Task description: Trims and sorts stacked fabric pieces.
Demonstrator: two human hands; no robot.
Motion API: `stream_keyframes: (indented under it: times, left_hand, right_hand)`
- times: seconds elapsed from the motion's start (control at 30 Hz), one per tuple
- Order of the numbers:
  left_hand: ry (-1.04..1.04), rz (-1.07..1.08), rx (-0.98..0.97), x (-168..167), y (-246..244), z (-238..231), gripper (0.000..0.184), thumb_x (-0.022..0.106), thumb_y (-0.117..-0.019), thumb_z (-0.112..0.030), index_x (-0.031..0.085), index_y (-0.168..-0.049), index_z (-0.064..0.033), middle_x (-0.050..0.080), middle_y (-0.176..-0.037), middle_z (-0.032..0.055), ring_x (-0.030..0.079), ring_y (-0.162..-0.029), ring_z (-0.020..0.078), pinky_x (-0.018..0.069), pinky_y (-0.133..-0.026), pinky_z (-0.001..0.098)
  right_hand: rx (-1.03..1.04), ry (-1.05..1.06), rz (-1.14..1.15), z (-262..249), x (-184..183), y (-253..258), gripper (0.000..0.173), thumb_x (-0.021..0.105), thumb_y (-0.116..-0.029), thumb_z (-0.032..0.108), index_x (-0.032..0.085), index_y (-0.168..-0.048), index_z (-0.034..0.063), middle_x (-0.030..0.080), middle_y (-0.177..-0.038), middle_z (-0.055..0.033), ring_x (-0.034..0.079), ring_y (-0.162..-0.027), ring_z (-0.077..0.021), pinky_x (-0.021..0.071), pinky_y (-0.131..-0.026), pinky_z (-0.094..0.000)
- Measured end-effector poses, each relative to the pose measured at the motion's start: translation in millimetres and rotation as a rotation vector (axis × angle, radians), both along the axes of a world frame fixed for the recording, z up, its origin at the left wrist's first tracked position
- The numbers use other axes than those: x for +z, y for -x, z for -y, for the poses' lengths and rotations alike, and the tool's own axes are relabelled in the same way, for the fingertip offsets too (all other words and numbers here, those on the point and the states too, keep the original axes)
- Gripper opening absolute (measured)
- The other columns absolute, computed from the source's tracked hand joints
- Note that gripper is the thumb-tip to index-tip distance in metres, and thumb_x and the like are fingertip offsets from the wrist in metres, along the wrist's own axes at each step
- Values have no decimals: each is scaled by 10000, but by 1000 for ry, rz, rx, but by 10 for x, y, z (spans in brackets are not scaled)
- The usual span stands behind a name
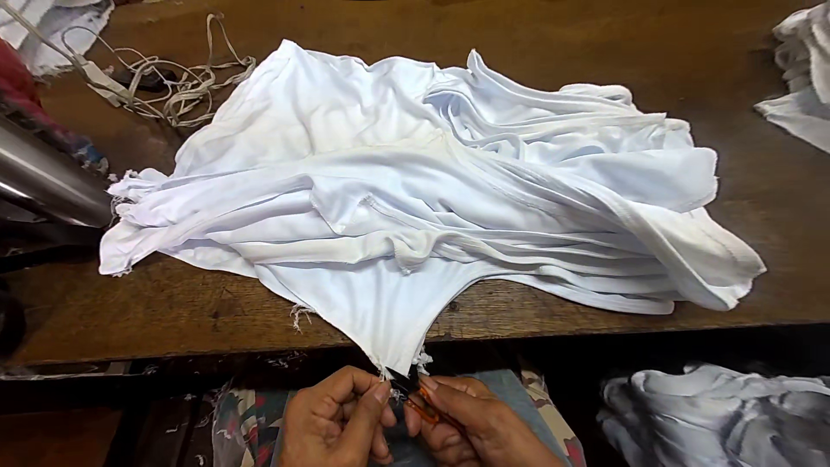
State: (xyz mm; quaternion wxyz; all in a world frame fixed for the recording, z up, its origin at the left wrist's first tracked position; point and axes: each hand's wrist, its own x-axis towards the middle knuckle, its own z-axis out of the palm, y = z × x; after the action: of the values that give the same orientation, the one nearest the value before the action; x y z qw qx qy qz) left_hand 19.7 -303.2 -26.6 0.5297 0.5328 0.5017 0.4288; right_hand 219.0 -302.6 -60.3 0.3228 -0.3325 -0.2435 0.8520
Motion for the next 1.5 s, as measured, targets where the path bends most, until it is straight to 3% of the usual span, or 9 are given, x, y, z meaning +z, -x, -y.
stream_keyframes:
  times: [0.63,0.77,0.97,1.07,1.17,1.27,1.37,1.43,1.5]
  left_hand:
    - [-71,19,10,-87,-42,81,111,591,-992,-4,679,-926,4,710,-744,37,661,-540,109,597,-483,267]
    - [-46,40,14,-91,-42,109,104,597,-987,2,678,-922,9,712,-745,47,664,-541,115,599,-485,278]
    - [-42,-46,-152,-101,36,144,70,638,-951,11,692,-910,28,703,-768,61,663,-590,92,584,-527,252]
    - [-155,-333,-150,-108,170,116,44,709,-894,-30,718,-931,-8,698,-912,68,664,-717,89,586,-621,238]
    - [-399,-617,105,-33,415,-30,140,731,-936,-217,763,-940,-81,716,-964,32,693,-860,88,608,-750,260]
    - [-532,-763,338,6,576,-254,201,688,-951,-337,761,-925,-152,697,-992,-22,655,-974,103,552,-848,332]
    - [-534,-846,392,-119,617,-489,325,725,-897,-430,747,-1032,-135,670,-1100,35,621,-1061,220,507,-879,483]
    - [-555,-859,389,-222,596,-596,286,714,-900,-395,761,-1002,-132,654,-1100,54,598,-1060,255,469,-872,515]
    - [-593,-840,387,-270,565,-621,173,693,-916,-305,754,-910,-144,652,-1075,31,602,-1037,218,476,-865,479]
  right_hand:
    - [-53,-30,113,32,63,72,419,357,-1104,260,658,-873,81,402,-545,84,328,-424,3,261,-397,-170]
    - [-41,-4,53,68,61,46,448,308,-1107,272,663,-917,76,396,-553,88,317,-426,7,249,-395,-167]
    - [-38,26,27,46,34,-4,455,270,-1102,284,651,-944,92,399,-568,101,334,-435,13,269,-401,-158]
    - [-19,-208,231,53,64,-32,420,305,-1102,247,664,-961,82,411,-580,100,344,-455,6,283,-423,-172]
    - [25,-659,547,35,153,-136,423,348,-1124,246,681,-995,18,484,-650,39,411,-524,-24,359,-488,-213]
    - [-10,-911,693,-50,316,-199,424,365,-1129,252,689,-1039,-5,543,-690,-14,462,-557,-53,404,-515,-233]
    - [-67,-1111,824,-180,457,-190,422,379,-1127,320,686,-1053,40,589,-717,-35,535,-599,-81,460,-546,-263]
    - [-20,-964,658,-245,566,-137,407,384,-1126,299,704,-1059,58,520,-683,27,440,-542,-25,378,-490,-203]
    - [101,-592,320,-285,643,-55,395,356,-1111,295,692,-1062,93,446,-642,100,361,-490,18,304,-438,-157]
